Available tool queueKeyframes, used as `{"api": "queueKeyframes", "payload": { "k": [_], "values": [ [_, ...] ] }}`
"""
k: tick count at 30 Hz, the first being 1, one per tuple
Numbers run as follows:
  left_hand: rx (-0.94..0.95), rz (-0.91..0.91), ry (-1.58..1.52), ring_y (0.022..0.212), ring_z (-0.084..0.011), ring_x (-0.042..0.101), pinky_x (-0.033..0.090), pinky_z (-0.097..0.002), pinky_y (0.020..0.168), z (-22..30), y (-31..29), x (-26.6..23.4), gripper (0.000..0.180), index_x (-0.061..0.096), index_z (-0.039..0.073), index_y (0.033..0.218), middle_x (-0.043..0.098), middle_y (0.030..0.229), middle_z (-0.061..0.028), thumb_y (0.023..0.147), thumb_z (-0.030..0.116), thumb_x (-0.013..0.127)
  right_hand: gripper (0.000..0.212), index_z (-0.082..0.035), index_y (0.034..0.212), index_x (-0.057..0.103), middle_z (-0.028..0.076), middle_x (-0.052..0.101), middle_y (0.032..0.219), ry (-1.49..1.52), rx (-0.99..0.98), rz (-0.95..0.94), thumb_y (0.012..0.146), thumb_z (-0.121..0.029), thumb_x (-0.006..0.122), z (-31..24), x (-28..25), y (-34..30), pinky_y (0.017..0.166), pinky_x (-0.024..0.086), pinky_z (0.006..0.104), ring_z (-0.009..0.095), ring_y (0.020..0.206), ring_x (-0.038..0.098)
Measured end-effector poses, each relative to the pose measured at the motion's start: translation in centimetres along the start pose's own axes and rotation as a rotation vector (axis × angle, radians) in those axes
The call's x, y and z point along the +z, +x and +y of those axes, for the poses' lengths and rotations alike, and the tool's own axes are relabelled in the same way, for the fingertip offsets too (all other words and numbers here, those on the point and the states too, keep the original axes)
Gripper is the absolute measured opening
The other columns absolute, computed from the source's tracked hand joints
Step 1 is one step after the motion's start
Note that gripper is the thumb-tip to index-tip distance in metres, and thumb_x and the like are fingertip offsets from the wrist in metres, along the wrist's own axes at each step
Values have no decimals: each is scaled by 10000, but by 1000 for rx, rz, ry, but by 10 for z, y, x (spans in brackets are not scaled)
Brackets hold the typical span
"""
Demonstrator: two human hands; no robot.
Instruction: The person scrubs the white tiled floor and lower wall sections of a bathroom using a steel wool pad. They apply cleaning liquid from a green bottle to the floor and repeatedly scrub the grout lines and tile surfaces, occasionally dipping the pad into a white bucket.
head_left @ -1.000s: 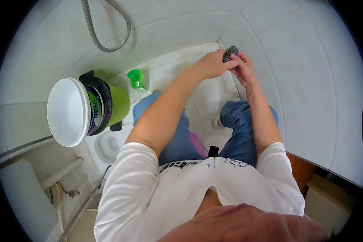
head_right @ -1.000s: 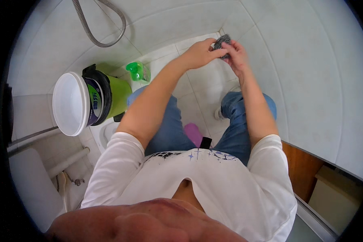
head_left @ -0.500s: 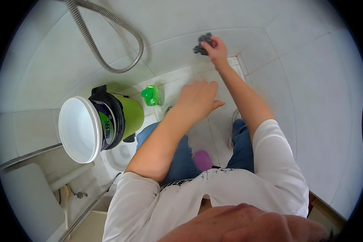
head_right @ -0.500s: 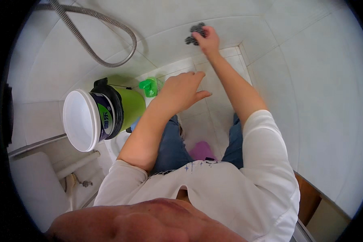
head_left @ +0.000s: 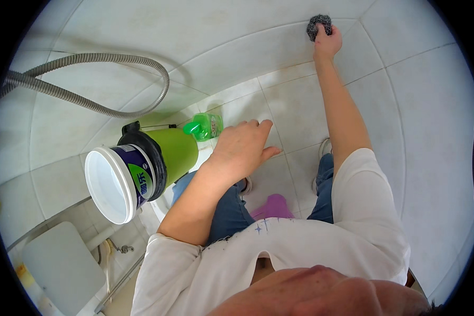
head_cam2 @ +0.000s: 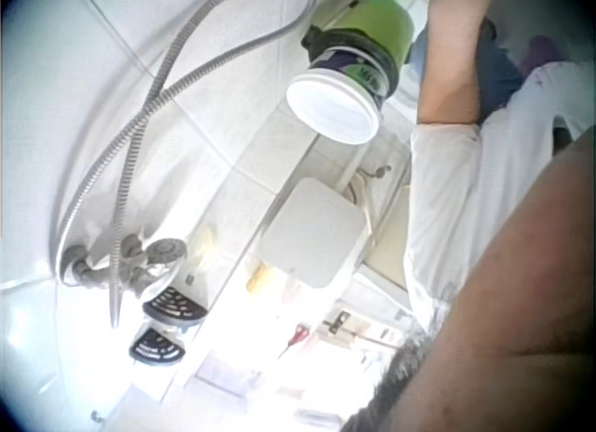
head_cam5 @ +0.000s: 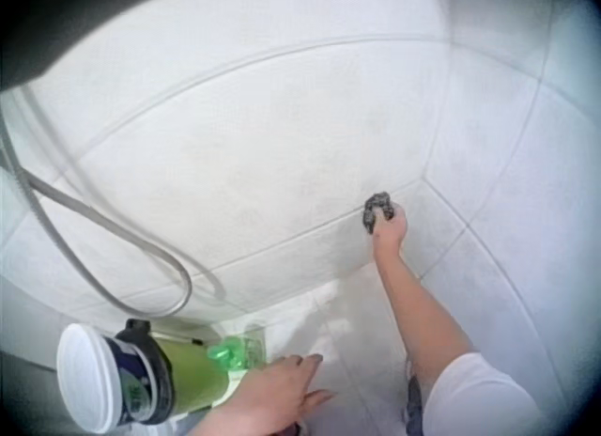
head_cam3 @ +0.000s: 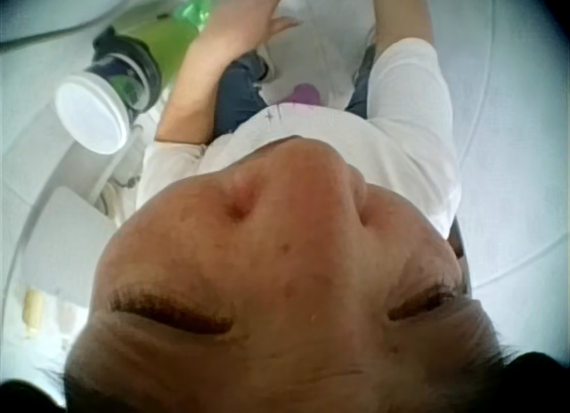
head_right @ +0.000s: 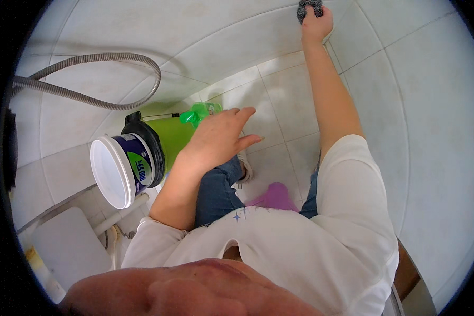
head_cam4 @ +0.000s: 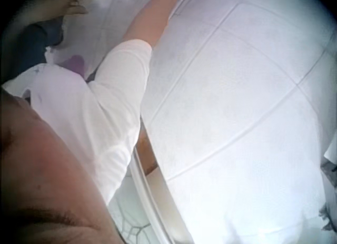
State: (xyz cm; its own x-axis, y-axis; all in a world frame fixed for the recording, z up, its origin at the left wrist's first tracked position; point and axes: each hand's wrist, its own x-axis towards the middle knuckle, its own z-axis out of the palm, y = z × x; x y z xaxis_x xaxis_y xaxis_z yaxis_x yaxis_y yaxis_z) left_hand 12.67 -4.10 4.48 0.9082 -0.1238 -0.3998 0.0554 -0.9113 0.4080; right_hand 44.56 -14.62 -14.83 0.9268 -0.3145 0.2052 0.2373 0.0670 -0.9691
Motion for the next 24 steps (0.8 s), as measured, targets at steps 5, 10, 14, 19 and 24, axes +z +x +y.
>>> {"api": "queueKeyframes", "payload": {
  "k": [5, 10, 14, 19, 24],
  "values": [
    [-6, -103, 22, 927, -357, 580, 470, -435, 755, 2, 11, 14, 511, 499, 43, 1194, 603, 985, -182, 816, 359, 632, 405, 46, 994, 548, 173, 619, 908, -189, -57, 1, 698, -178, 709, -24, 32, -65, 789, 473, 376, 302, 843, 602],
    [-32, -141, 14, 963, -363, 569, 464, -443, 789, 3, 24, 18, 527, 492, 46, 1211, 598, 1022, -188, 819, 371, 627, 409, 31, 1006, 553, 195, 605, 976, -245, 9, -44, 693, -185, 703, -34, 37, -75, 856, 443, 397, 341, 941, 573],
    [-74, -181, 51, 971, -362, 568, 461, -444, 804, -2, 32, 27, 533, 488, 48, 1217, 598, 1037, -182, 824, 381, 623, 491, 71, 1031, 554, 138, 643, 866, -52, 207, 106, 690, -213, 763, 11, -4, 17, 747, 491, 332, 219, 783, 607],
    [-25, -214, 66, 991, -363, 563, 459, -443, 817, 3, 47, 34, 527, 488, 47, 1215, 596, 1063, -185, 828, 381, 620, 498, 78, 1021, 575, 134, 642, 879, -235, 56, 196, 686, -231, 776, 37, -22, 44, 749, 494, 324, 213, 800, 609],
    [65, -123, 90, 908, -324, 592, 493, -431, 726, -2, 52, 48, 492, 508, 27, 1123, 608, 943, -156, 817, 392, 629, 437, 44, 933, 608, 159, 635, 904, -162, 109, -64, 646, -239, 778, 2, 22, -28, 785, 479, 357, 274, 845, 606]
  ]
}}
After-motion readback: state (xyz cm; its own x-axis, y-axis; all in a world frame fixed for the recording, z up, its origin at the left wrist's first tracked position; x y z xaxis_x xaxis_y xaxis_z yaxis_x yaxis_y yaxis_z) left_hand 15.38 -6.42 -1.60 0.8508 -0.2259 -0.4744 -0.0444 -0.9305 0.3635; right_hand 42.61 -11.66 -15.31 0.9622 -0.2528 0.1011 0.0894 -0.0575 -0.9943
